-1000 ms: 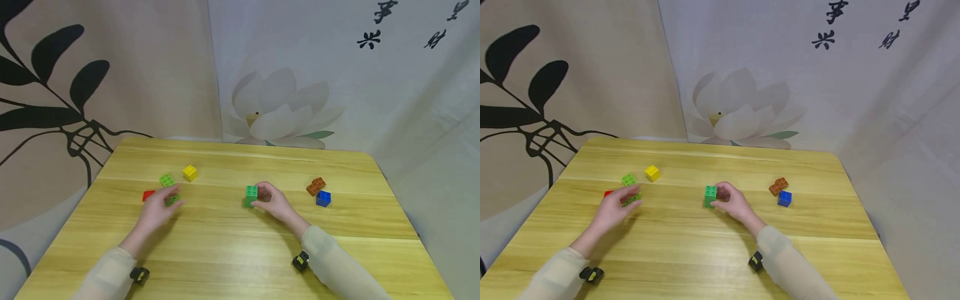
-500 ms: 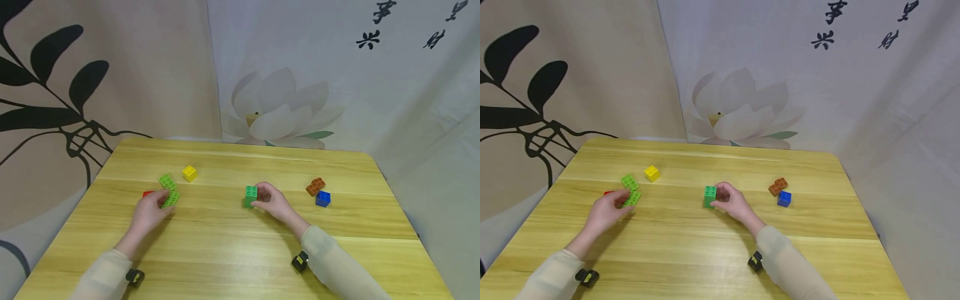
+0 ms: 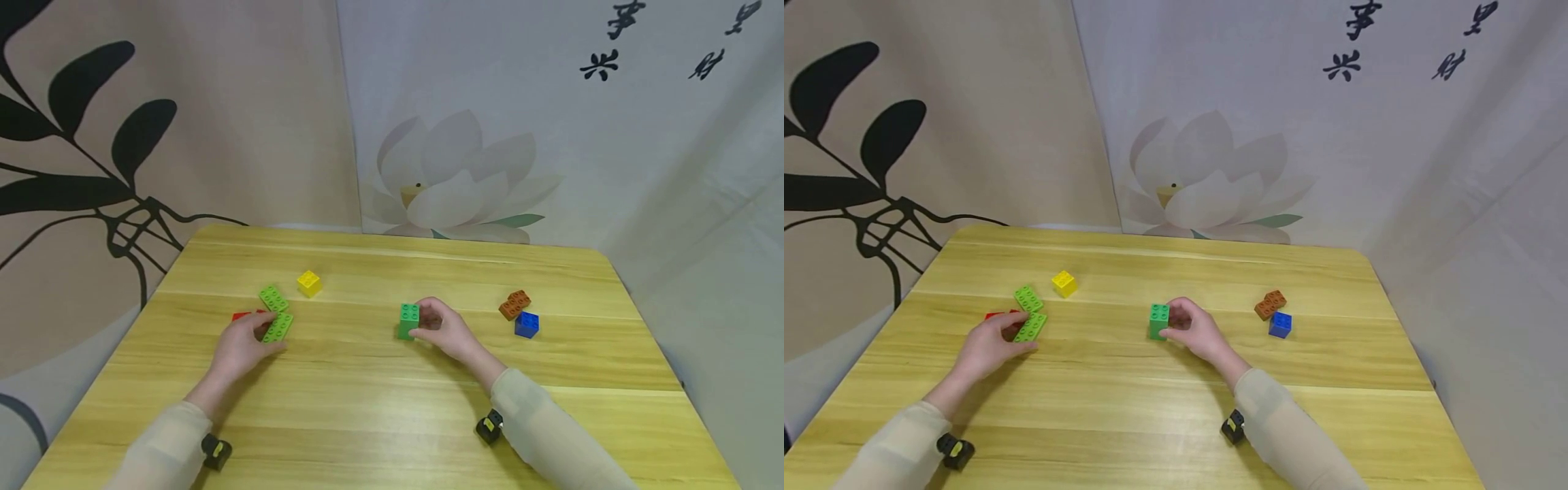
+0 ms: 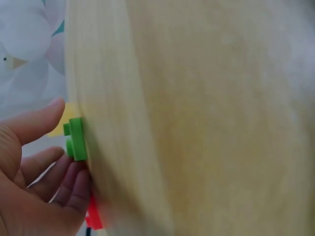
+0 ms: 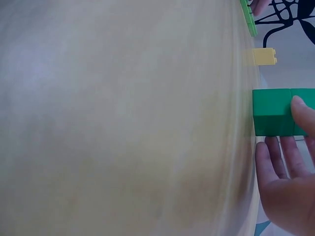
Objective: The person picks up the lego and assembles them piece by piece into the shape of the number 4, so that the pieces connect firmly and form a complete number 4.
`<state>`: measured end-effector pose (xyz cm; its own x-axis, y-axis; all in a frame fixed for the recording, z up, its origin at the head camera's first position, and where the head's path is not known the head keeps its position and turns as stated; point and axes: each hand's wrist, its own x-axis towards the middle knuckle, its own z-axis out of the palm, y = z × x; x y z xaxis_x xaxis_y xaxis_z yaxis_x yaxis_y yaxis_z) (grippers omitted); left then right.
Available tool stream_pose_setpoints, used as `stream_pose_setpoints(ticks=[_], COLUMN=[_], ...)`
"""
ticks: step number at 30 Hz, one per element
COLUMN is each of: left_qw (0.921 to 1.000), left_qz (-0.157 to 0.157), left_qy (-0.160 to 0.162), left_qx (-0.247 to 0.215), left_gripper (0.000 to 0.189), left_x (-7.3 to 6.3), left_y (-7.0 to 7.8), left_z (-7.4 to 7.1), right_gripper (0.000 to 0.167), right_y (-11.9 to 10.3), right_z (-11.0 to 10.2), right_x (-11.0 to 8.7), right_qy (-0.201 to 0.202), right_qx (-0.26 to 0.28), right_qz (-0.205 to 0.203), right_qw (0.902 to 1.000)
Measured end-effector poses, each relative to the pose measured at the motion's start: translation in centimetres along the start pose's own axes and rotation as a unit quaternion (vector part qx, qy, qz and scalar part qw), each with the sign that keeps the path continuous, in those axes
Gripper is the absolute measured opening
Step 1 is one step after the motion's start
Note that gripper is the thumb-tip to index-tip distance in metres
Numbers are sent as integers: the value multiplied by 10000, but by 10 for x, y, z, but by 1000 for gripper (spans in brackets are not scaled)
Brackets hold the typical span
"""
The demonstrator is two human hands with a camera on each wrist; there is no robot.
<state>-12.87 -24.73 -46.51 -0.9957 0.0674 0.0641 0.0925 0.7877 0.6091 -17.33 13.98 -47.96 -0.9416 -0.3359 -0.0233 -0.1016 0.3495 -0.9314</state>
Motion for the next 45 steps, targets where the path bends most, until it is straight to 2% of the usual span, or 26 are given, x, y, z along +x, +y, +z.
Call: stream_pose_setpoints(ticks=[4,16,26,34,41,45], left_qw=[9998,9982,9979,9980,9982,9981], left_qz=[-67,131,255,200,147,226], left_qy=[-112,-310,-214,-162,-188,-155], left_qx=[-125,-493,-548,-571,-543,-552], left_gripper=[61,63,55,47,44,43], left_x=[3,4,4,5,5,8], left_y=[-5,-5,-6,-5,0,7], left_z=[2,7,9,8,8,9], right_gripper=[40,40,40,39,37,36], right_y=[1,0,0,0,-1,-6], right_z=[0,0,-1,-2,-2,-2], right_x=[0,0,0,0,0,-1], right_qy=[8,-12,-21,-38,-88,-100], right_qx=[-6,-34,-32,-44,-30,-20], right_qz=[14,42,47,-23,-58,-105], right_qw=[10000,10000,10000,10000,9999,9999])
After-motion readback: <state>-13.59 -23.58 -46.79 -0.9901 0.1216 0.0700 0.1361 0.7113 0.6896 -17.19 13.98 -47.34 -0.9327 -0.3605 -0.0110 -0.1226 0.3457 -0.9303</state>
